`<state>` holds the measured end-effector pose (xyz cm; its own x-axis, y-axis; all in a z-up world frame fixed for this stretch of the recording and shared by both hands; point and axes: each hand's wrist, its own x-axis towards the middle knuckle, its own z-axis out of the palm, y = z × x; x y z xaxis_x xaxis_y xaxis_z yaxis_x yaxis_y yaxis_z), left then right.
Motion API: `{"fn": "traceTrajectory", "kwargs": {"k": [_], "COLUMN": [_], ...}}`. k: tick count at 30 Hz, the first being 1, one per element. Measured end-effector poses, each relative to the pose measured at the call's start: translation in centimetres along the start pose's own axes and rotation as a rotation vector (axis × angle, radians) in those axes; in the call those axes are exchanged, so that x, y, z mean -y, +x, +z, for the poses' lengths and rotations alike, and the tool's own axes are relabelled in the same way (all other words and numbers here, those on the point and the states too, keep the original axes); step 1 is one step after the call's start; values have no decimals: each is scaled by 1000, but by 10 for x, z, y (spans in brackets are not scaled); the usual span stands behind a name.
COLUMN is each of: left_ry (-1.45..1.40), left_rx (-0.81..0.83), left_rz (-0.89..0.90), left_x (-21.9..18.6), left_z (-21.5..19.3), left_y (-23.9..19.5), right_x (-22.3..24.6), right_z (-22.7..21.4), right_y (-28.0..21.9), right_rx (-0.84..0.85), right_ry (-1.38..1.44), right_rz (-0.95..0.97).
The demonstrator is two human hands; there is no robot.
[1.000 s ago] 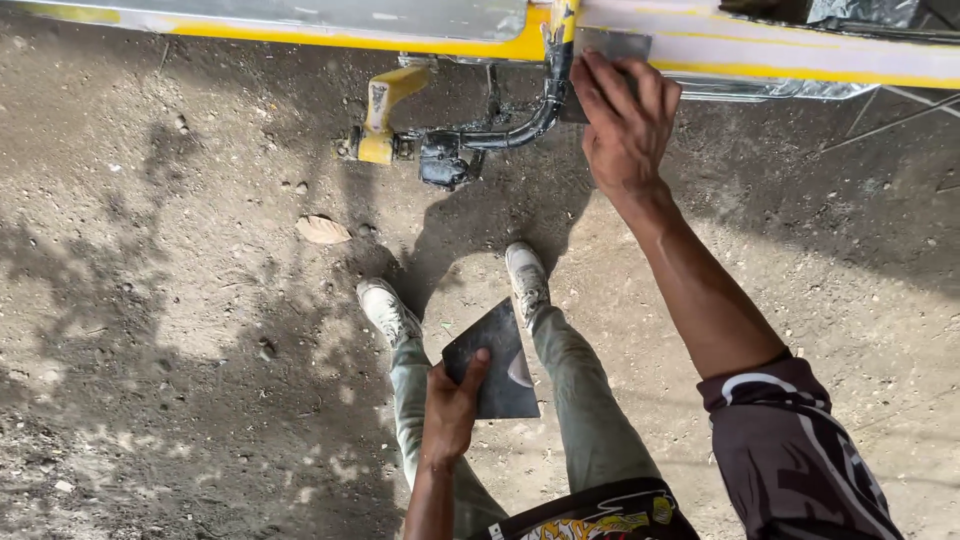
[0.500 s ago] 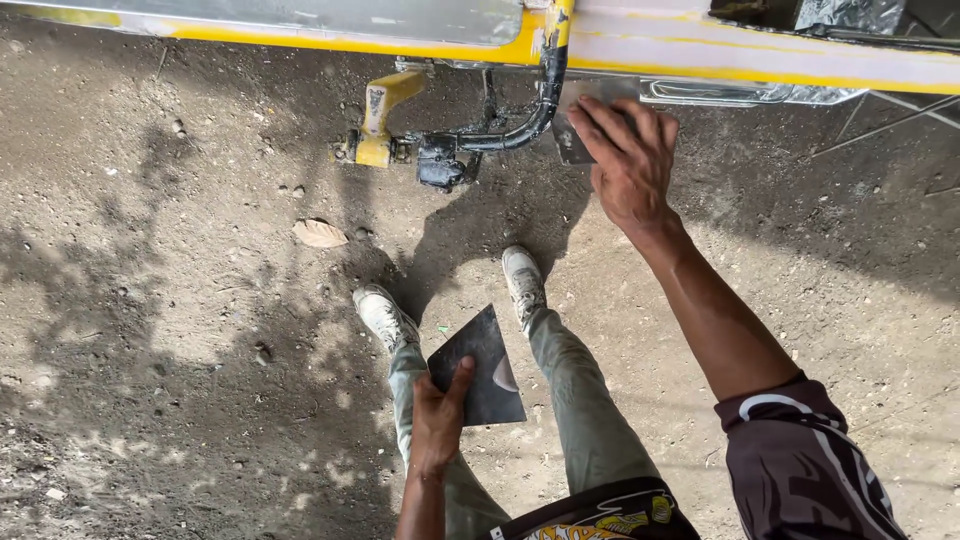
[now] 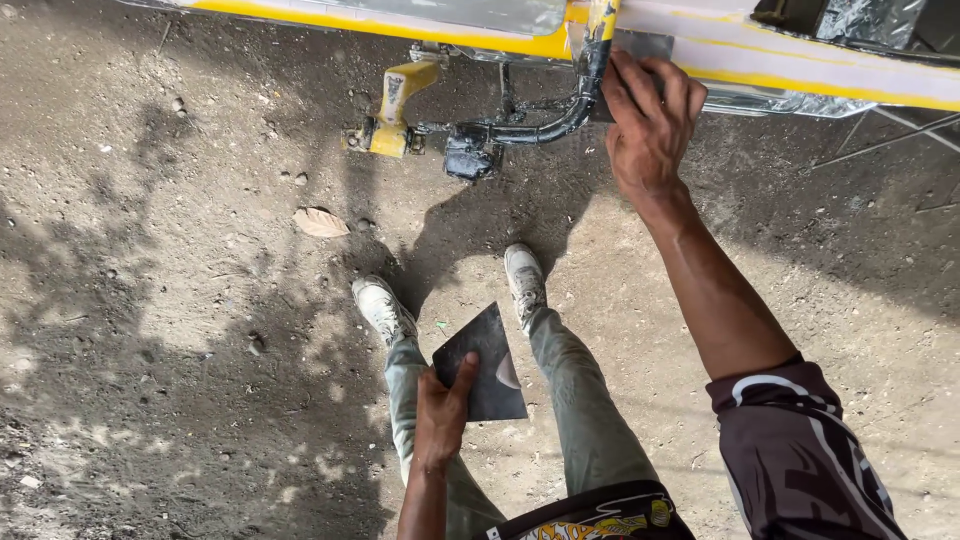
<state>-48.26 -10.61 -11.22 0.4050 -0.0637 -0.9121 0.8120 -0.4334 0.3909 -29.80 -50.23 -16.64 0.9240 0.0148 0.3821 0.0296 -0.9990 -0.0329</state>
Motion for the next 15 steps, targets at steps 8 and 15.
{"fn": "traceTrajectory", "kwargs": {"k": [8,15], "left_ry": [-74,-73], "left_rx": [35,28], "left_rz": [94,149], "left_x": [-45,-35], "left_z": [-12,-14], "left_y": [-13,-7], "right_x": [-3,-4], "right_z": [-10,-54], "right_y": [4,-11], "right_rx": [53,181], "right_ry": [30,-36], "right_rz": [-16,-165]}}
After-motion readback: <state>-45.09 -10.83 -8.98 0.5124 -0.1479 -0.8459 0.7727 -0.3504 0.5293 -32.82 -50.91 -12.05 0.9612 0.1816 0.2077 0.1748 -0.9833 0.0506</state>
